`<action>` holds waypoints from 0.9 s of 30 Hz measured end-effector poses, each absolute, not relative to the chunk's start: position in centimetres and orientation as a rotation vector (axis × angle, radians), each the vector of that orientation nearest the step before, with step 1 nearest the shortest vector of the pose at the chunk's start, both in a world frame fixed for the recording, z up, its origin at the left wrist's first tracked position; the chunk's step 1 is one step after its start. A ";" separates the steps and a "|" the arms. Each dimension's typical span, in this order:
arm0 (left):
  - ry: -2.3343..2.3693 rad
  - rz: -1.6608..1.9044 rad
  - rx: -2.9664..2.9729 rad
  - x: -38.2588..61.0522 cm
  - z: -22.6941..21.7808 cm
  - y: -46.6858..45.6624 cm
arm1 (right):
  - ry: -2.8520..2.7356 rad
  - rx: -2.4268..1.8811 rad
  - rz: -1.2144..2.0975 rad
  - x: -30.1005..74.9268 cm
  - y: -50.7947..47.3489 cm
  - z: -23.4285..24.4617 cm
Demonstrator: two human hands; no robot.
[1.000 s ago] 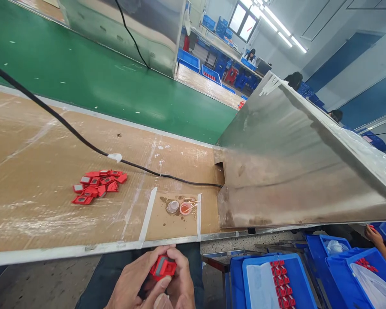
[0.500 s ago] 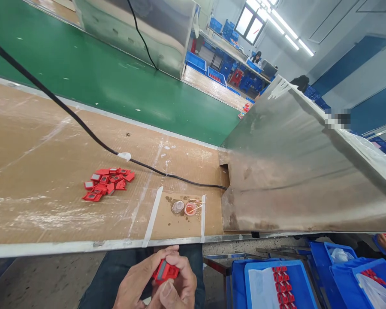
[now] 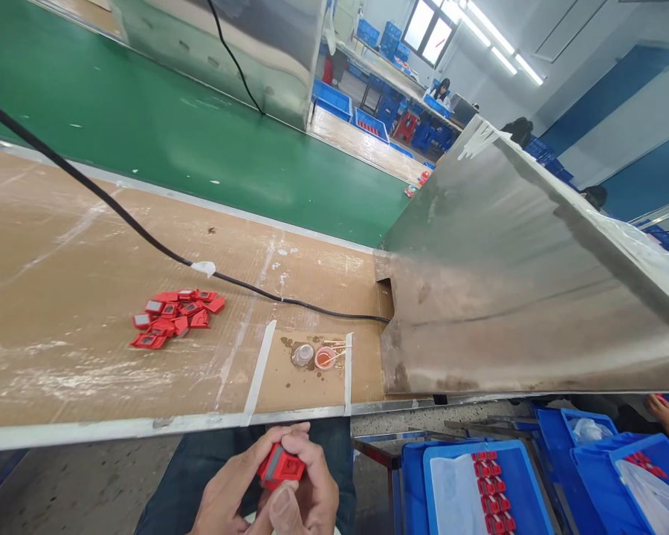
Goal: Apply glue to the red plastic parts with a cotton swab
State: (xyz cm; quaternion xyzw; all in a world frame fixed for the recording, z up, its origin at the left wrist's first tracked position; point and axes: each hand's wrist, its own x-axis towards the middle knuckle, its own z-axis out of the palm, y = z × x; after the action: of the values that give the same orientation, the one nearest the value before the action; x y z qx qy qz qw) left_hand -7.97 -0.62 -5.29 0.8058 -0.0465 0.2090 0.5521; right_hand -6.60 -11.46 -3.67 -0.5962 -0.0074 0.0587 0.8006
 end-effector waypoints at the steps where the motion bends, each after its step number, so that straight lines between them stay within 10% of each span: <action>1: -0.076 0.494 1.887 -8.0 -5.2 -0.7 | 0.010 -1.244 0.122 -6.6 -11.4 -3.7; 27: -0.037 0.644 1.895 -7.2 -4.6 -2.5 | 0.249 -0.918 0.185 -6.3 -11.3 -3.5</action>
State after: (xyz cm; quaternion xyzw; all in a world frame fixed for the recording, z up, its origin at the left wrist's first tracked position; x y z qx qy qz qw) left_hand -7.20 -2.50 -4.58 0.7971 -0.0154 0.2710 0.5394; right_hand -6.26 -11.32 -3.51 -0.4413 0.1199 0.0890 0.8849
